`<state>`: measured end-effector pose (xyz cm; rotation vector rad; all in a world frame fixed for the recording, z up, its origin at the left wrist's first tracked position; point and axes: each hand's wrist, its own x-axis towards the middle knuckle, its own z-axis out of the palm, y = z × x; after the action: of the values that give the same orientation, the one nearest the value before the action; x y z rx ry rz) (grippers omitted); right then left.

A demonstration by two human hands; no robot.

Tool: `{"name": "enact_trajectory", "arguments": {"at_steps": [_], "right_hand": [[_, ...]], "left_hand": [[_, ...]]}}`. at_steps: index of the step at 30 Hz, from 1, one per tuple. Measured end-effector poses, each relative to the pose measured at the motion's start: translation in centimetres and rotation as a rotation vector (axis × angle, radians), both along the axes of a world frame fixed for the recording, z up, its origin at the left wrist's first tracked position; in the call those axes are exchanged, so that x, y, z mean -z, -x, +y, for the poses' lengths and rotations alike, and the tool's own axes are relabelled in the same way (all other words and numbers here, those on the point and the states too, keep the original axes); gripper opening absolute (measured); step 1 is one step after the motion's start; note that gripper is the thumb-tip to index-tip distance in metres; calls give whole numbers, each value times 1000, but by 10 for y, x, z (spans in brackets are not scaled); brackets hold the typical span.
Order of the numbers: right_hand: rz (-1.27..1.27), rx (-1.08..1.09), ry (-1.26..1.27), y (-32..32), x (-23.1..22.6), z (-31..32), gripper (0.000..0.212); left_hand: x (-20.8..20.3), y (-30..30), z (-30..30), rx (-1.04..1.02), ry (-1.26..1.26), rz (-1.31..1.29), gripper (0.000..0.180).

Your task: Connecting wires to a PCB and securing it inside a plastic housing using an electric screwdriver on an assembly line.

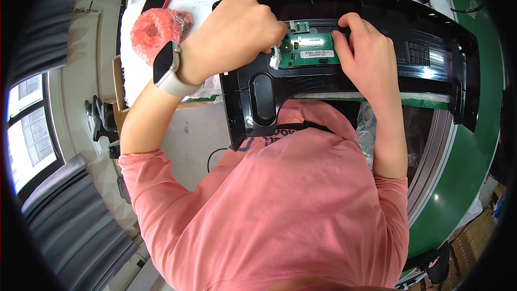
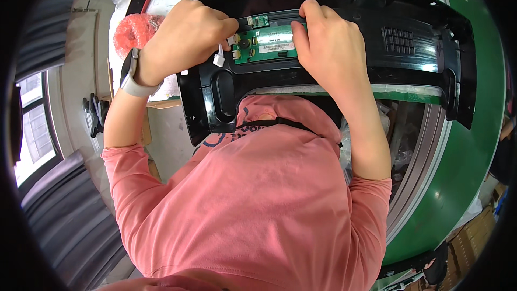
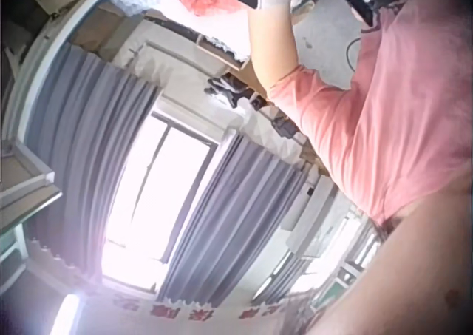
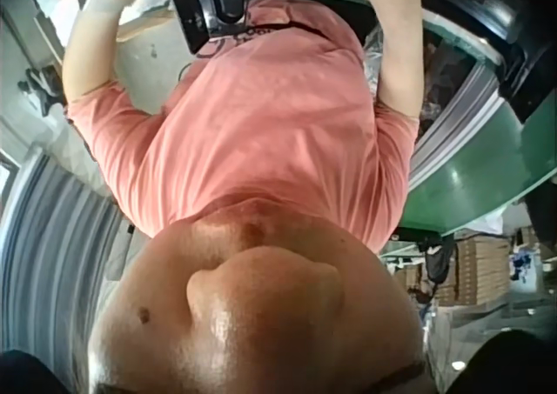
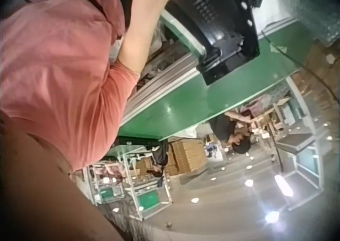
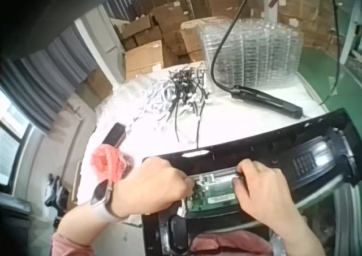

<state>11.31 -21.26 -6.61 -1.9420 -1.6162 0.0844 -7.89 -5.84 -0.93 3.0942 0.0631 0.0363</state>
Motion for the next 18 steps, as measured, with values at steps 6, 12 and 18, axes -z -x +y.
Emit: {"name": "enact_trajectory", "arguments": {"at_steps": [6, 12, 18], "right_hand": [[-96, -117, -1, -4, -1, 2, 17], [142, -91, 114, -12, -11, -3, 15], [357, -43, 133, -13, -21, -2, 17]], "left_hand": [[2, -7, 7, 81, 148, -62, 23], [-9, -10, 4, 16, 454, -86, 21], [-19, 9, 23, -74, 855, -117, 14]]}}
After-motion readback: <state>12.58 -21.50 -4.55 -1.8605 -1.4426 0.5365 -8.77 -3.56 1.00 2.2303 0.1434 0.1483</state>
